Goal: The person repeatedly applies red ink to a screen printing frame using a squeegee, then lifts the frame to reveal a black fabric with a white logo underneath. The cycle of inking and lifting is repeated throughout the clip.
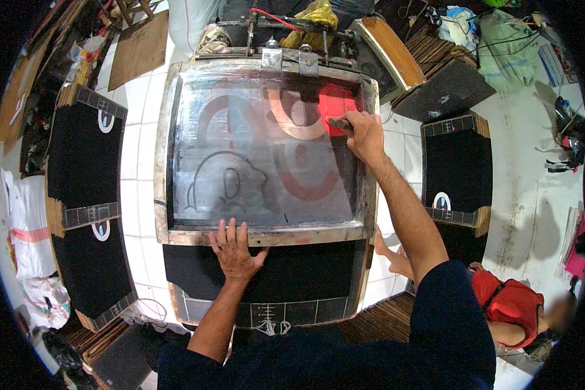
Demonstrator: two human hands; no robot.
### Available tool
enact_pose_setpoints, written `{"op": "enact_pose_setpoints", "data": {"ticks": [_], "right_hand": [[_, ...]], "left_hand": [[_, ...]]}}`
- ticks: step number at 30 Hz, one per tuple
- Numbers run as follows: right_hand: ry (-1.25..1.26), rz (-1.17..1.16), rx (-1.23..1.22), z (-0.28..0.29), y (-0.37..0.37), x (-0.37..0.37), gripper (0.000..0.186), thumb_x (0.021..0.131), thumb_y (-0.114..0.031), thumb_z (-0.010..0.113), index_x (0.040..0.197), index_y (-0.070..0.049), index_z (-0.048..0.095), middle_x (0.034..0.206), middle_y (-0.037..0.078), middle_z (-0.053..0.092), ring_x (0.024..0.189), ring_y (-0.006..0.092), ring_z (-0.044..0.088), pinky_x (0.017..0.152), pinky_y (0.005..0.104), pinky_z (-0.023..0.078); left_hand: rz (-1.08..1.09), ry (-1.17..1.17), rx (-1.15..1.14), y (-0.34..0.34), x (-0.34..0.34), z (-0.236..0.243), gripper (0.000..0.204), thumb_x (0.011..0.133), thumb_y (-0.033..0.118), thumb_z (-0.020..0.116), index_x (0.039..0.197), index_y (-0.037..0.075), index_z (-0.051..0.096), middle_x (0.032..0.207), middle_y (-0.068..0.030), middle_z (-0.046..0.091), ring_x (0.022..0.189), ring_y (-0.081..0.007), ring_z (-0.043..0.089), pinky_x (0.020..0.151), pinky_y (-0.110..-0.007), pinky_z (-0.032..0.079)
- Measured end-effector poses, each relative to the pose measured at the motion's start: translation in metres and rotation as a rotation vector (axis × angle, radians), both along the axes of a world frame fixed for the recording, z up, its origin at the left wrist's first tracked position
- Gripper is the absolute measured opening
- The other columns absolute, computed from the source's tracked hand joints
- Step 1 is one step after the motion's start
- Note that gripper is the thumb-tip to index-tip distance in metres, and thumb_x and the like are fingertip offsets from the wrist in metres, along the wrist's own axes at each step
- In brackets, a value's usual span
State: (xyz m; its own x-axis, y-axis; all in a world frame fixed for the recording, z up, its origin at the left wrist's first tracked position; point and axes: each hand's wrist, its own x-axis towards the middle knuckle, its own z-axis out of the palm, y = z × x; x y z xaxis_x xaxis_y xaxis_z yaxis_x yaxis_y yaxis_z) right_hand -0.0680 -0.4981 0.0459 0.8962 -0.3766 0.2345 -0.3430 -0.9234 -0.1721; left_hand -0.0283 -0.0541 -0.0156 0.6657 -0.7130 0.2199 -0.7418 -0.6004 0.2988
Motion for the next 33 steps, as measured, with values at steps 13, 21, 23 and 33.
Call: {"op": "enact_pose_setpoints", "data": {"ticks": [13,21,23,33], "right_hand": [[-0.01,0.025,0.217,0.031,-0.044,0.022,0.033,0.074,-0.007,0.082,0.105,-0.008,0.07,0.099,0.015,0.074,0.097,0.0378,0.07,0.081,0.0448,0.055],[0.234,0.168,0.305,0.032,-0.078,0.053,0.041,0.072,-0.011,0.087,0.108,-0.003,0.07,0.098,0.018,0.074,0.096,0.0357,0.072,0.083,0.0422,0.055],[0.244,0.174,0.325,0.029,-0.1,0.075,0.041,0.072,-0.011,0.088,0.109,-0.003,0.07,0.101,0.017,0.075,0.098,0.033,0.073,0.085,0.0417,0.055],[-0.128,-0.1,0.133,-0.001,-0.114,0.086,0.065,0.078,-0.022,0.087,0.138,-0.015,0.063,0.137,0.018,0.059,0.127,0.0385,0.056,0.106,0.0459,0.048]], "left_hand": [[-0.18,0.206,-0.104,-0.007,0.037,0.059,0.05,0.061,0.021,0.084,0.107,0.006,0.07,0.106,-0.0085,0.067,0.102,-0.0305,0.059,0.095,-0.051,0.04],[-0.169,0.218,-0.097,-0.009,0.039,0.062,0.05,0.06,0.021,0.085,0.106,0.007,0.07,0.105,-0.0078,0.067,0.101,-0.0304,0.06,0.094,-0.05,0.04],[-0.166,0.226,-0.091,-0.009,0.038,0.062,0.051,0.06,0.021,0.086,0.106,0.008,0.07,0.104,-0.0074,0.067,0.101,-0.0303,0.06,0.094,-0.05,0.04],[-0.169,0.208,-0.092,-0.01,0.038,0.062,0.051,0.061,0.023,0.085,0.107,0.008,0.07,0.105,-0.0071,0.068,0.1,-0.0304,0.06,0.093,-0.049,0.039]]}}
